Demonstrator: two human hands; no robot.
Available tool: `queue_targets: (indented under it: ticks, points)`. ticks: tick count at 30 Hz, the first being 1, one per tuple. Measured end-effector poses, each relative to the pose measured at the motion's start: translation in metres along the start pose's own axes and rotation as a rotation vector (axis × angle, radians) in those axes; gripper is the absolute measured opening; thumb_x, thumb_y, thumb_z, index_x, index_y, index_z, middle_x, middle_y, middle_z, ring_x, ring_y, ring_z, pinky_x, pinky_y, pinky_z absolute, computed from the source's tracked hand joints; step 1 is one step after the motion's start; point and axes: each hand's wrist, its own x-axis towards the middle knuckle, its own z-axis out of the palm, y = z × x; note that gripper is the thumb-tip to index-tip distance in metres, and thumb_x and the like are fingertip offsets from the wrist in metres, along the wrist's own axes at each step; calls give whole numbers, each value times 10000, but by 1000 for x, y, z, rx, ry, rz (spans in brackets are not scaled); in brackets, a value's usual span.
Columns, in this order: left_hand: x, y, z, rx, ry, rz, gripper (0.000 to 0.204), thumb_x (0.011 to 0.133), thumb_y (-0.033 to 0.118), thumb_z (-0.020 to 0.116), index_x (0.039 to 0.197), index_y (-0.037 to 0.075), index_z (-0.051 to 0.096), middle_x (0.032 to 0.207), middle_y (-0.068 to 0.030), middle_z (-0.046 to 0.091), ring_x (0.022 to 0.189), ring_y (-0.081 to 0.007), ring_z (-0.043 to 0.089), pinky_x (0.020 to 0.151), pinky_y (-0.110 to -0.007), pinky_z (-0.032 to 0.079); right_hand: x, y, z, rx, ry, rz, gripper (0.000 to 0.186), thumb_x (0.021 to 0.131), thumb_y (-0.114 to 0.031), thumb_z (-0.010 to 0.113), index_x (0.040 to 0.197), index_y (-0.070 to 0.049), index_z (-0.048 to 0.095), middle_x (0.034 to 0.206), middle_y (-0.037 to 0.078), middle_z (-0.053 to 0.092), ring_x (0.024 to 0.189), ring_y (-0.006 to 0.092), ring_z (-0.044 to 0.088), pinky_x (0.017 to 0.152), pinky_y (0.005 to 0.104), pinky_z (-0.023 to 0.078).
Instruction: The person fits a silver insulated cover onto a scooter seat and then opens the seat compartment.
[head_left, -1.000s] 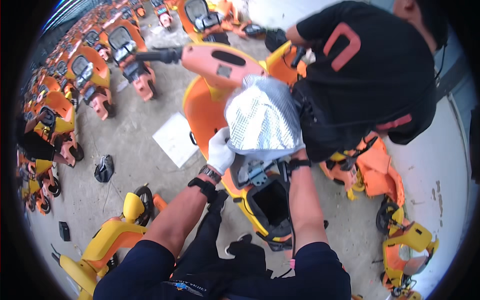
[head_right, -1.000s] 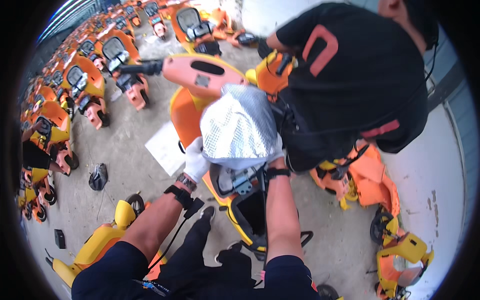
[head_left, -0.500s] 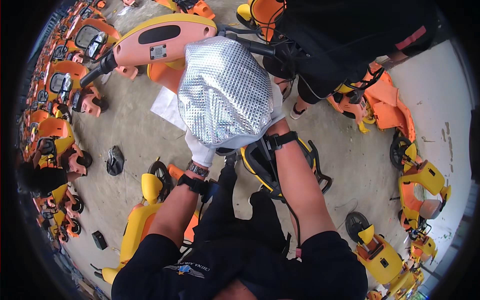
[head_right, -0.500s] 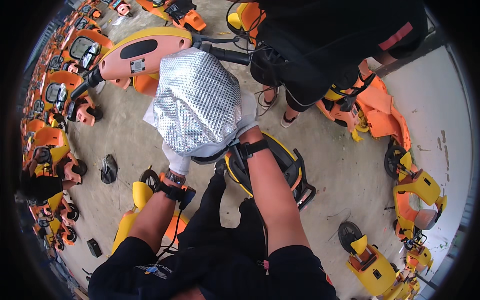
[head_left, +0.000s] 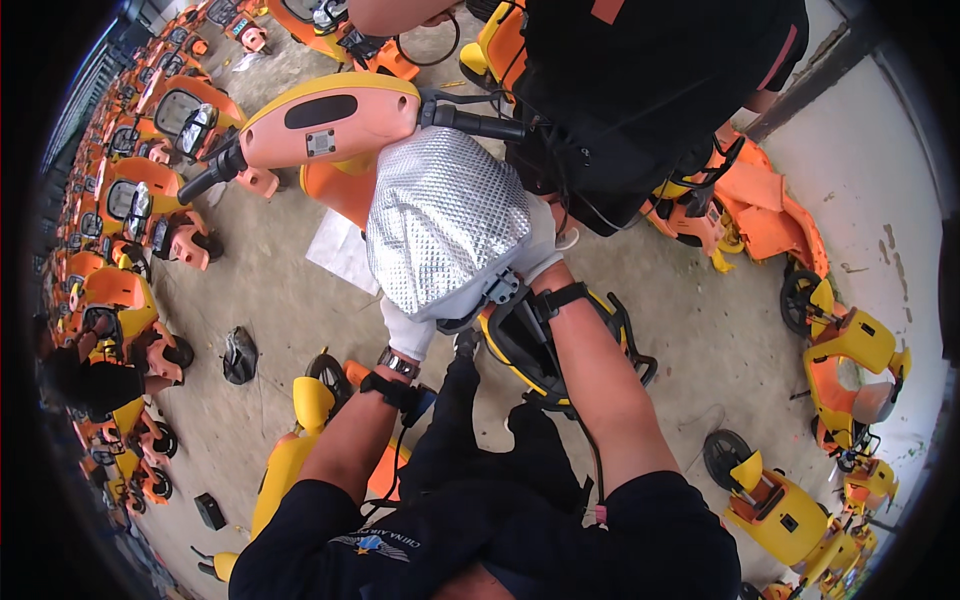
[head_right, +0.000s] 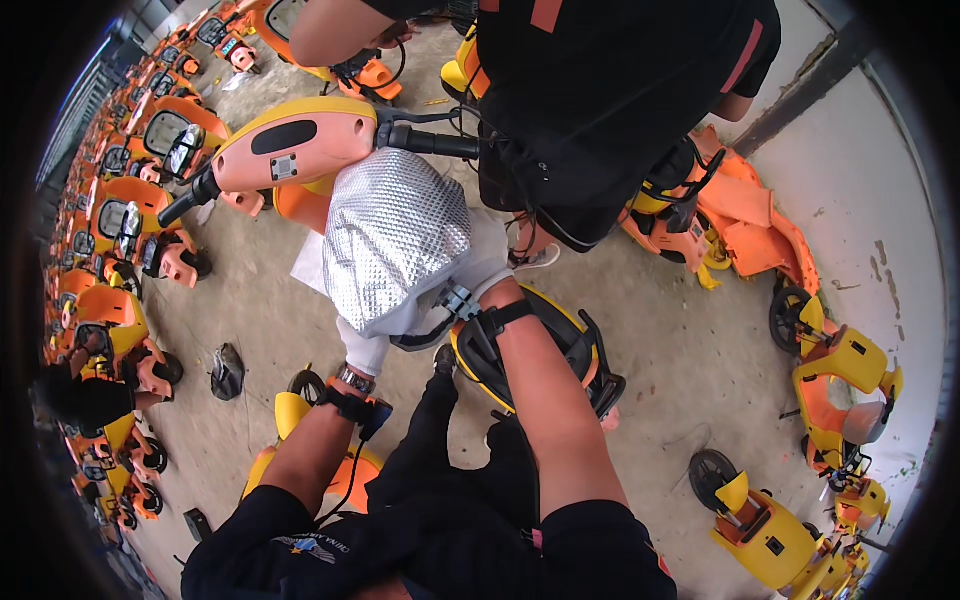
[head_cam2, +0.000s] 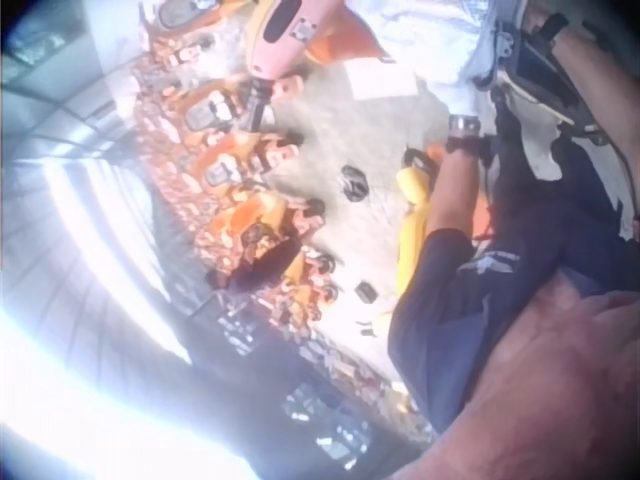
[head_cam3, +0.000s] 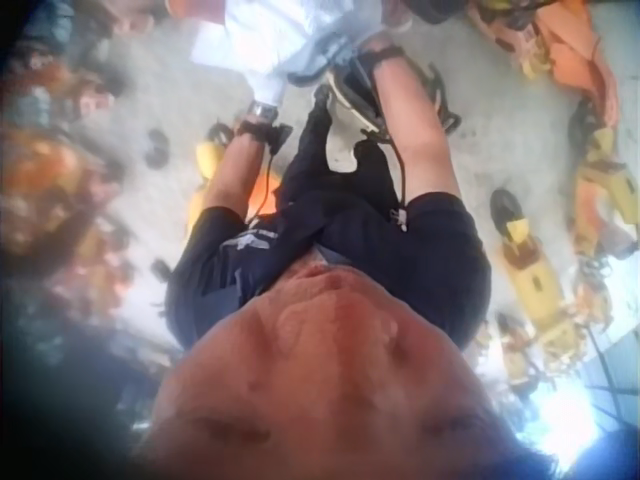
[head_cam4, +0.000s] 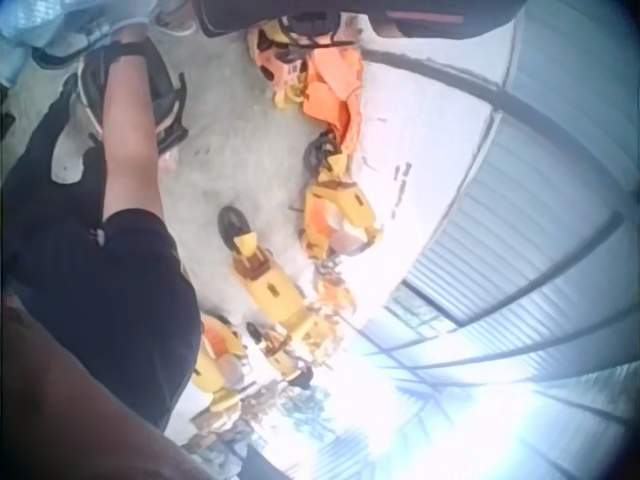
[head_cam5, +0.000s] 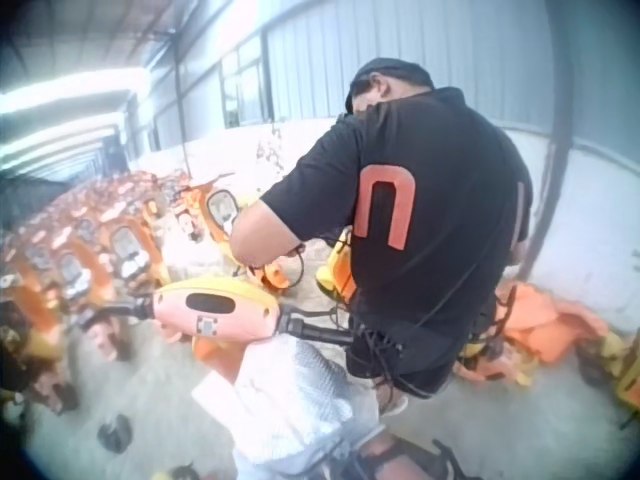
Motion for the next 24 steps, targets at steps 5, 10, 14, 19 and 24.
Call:
queue_targets:
  ticks: [5, 10, 14, 19, 24]
  points:
    - [2, 18, -8, 82, 76, -2, 319, 758, -1, 572, 1068, -7, 646, 984, -173, 694, 969, -266, 677, 814, -347, 512, 10, -41, -13, -335, -119, 81, 161, 738, -212, 611, 837, -93, 653, 879, 96, 654, 922, 317, 603, 838, 430, 443]
    - [8, 61, 15, 13, 37, 99, 278, 733, 3, 626, 1008, -8, 667, 905, -178, 697, 849, -322, 688, 743, -364, 527, 12, -38, -6, -575, -404, 65, 209, 762, -245, 579, 906, -134, 682, 954, 57, 675, 1015, 280, 595, 926, 427, 397]
    - [15, 52, 37, 109, -100, 297, 280, 707, 45, 649, 984, 17, 688, 947, -187, 678, 886, -393, 649, 787, -417, 509, -20, 42, 22, 436, -138, 372, 272, 846, -240, 493, 1036, -135, 658, 1057, 45, 686, 1041, 257, 621, 978, 366, 394]
    - [16, 49, 19, 128, -60, 264, 292, 712, 39, 639, 999, 19, 690, 960, -177, 688, 904, -378, 660, 794, -407, 513, -11, 11, 36, 1261, 6, 626, 283, 937, -204, 412, 1033, -47, 627, 1033, 115, 676, 971, 245, 636, 924, 384, 460]
    - [17, 49, 17, 100, -122, 236, 308, 781, 27, 631, 1085, 23, 680, 1033, -148, 700, 989, -294, 670, 858, -356, 498, -10, 30, 45, 296, -84, 190, 201, 841, -235, 515, 912, -109, 654, 914, 72, 676, 919, 270, 632, 831, 397, 458]
